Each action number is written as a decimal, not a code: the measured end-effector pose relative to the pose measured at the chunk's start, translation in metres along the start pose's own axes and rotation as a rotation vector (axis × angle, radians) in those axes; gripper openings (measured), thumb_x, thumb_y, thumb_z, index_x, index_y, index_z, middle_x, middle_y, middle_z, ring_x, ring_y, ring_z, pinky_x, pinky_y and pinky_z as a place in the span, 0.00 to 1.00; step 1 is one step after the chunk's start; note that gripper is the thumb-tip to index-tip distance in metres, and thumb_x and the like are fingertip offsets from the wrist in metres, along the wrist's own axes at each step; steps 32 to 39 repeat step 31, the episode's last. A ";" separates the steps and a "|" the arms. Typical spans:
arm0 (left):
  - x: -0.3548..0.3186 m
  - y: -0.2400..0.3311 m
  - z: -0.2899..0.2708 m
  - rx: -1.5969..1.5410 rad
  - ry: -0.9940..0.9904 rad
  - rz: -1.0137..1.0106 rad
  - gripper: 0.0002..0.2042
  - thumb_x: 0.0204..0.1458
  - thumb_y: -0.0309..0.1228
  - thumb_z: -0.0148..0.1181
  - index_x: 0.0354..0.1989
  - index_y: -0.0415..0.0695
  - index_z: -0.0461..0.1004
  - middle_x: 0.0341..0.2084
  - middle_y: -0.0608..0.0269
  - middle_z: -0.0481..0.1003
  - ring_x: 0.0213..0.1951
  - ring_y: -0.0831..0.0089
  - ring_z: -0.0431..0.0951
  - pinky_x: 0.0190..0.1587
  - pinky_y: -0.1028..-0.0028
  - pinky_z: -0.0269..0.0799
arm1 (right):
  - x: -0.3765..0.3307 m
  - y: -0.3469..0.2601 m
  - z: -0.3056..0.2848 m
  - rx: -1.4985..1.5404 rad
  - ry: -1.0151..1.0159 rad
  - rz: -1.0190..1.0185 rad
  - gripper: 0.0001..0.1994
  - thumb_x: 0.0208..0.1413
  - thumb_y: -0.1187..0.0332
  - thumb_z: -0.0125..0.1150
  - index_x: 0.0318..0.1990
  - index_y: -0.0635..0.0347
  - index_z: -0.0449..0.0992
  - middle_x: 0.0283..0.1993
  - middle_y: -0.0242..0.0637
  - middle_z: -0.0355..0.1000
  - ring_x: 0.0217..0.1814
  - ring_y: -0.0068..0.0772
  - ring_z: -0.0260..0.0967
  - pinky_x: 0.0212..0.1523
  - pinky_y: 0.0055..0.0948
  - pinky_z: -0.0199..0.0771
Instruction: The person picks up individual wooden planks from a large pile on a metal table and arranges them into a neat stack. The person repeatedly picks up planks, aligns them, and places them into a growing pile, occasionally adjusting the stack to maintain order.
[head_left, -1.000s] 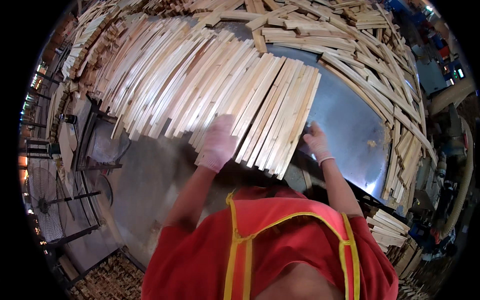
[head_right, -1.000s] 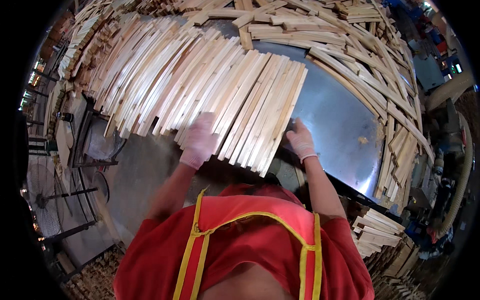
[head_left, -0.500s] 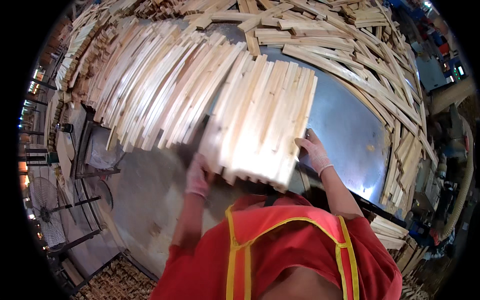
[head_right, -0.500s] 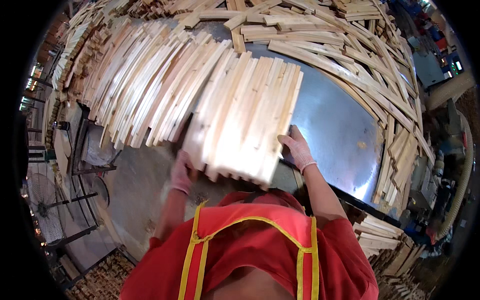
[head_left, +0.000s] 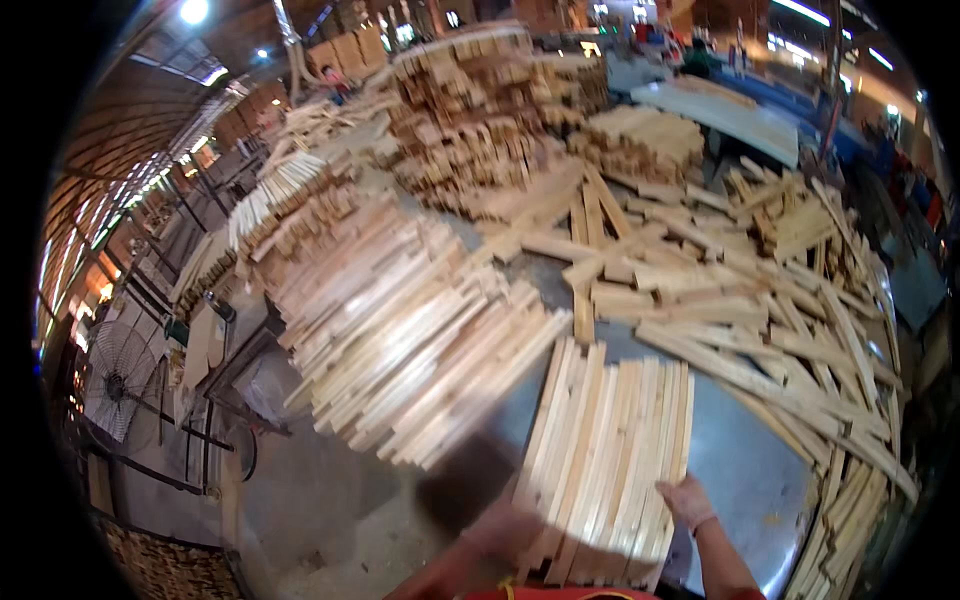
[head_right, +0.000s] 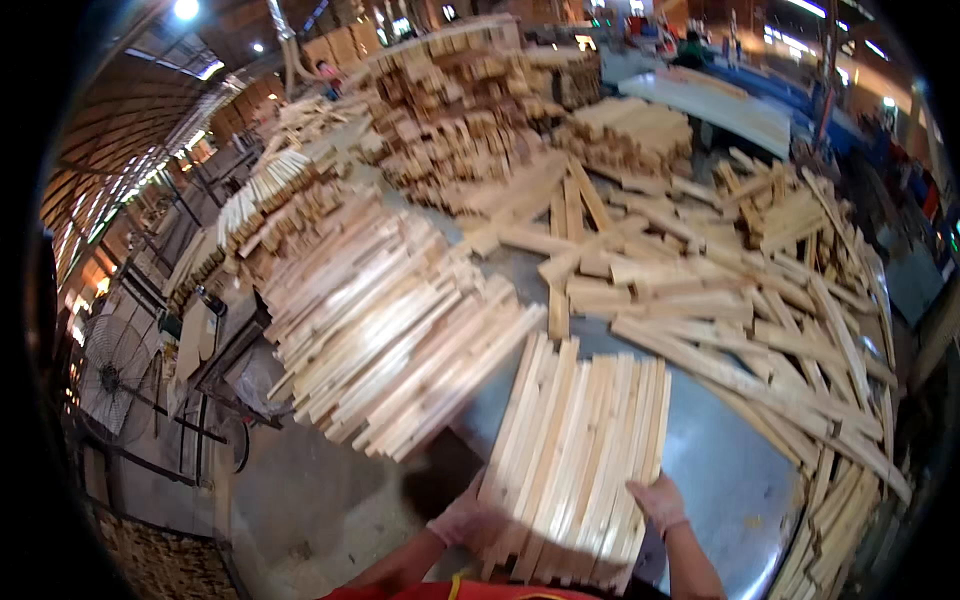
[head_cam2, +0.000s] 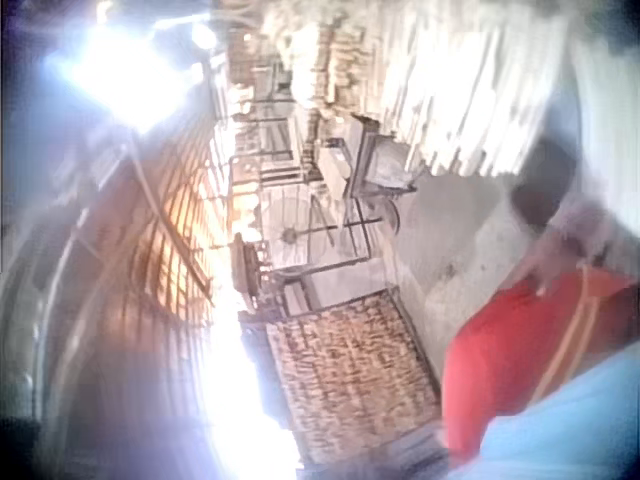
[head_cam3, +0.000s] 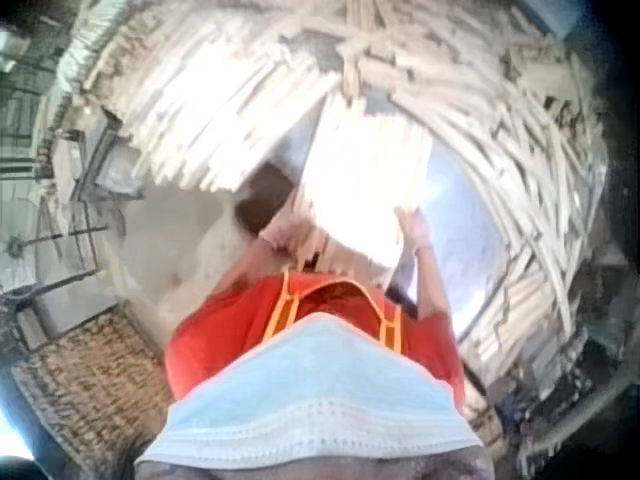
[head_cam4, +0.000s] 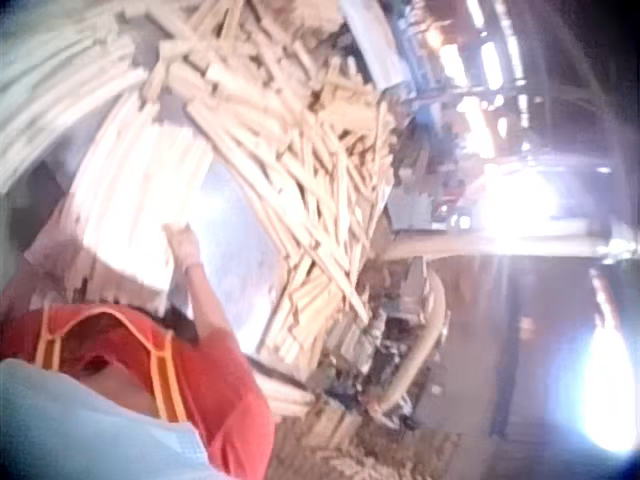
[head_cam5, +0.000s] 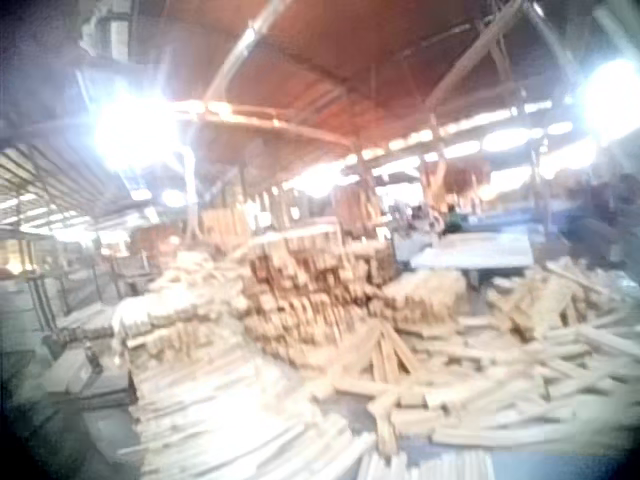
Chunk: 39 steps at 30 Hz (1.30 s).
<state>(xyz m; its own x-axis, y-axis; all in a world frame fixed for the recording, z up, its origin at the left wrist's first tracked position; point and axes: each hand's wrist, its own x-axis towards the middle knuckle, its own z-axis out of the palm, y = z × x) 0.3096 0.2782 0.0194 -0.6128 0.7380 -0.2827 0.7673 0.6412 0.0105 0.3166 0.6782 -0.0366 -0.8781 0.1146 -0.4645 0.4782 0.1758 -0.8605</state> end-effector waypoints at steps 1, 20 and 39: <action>0.003 -0.003 -0.013 -0.160 -0.043 -0.047 0.28 0.58 0.29 0.66 0.68 0.41 0.70 0.58 0.53 0.77 0.63 0.60 0.75 0.71 0.46 0.67 | 0.008 0.005 -0.001 0.081 0.004 0.082 0.33 0.57 0.68 0.75 0.69 0.71 0.70 0.59 0.48 0.81 0.60 0.44 0.80 0.61 0.37 0.79; 0.009 -0.174 -0.272 -1.449 0.710 -0.121 0.54 0.50 0.24 0.73 0.83 0.38 0.42 0.77 0.44 0.56 0.77 0.52 0.59 0.75 0.63 0.61 | 0.058 -0.305 0.008 0.368 0.181 -0.593 0.33 0.52 0.70 0.68 0.68 0.71 0.71 0.59 0.43 0.79 0.58 0.36 0.76 0.61 0.34 0.77; 0.079 -0.695 -0.657 -1.417 0.986 -0.116 0.25 0.68 0.45 0.63 0.69 0.47 0.74 0.50 0.61 0.86 0.50 0.70 0.87 0.49 0.63 0.87 | 0.273 -0.885 0.081 0.143 -0.102 -1.056 0.32 0.65 0.45 0.66 0.68 0.57 0.74 0.60 0.41 0.78 0.58 0.29 0.77 0.61 0.32 0.78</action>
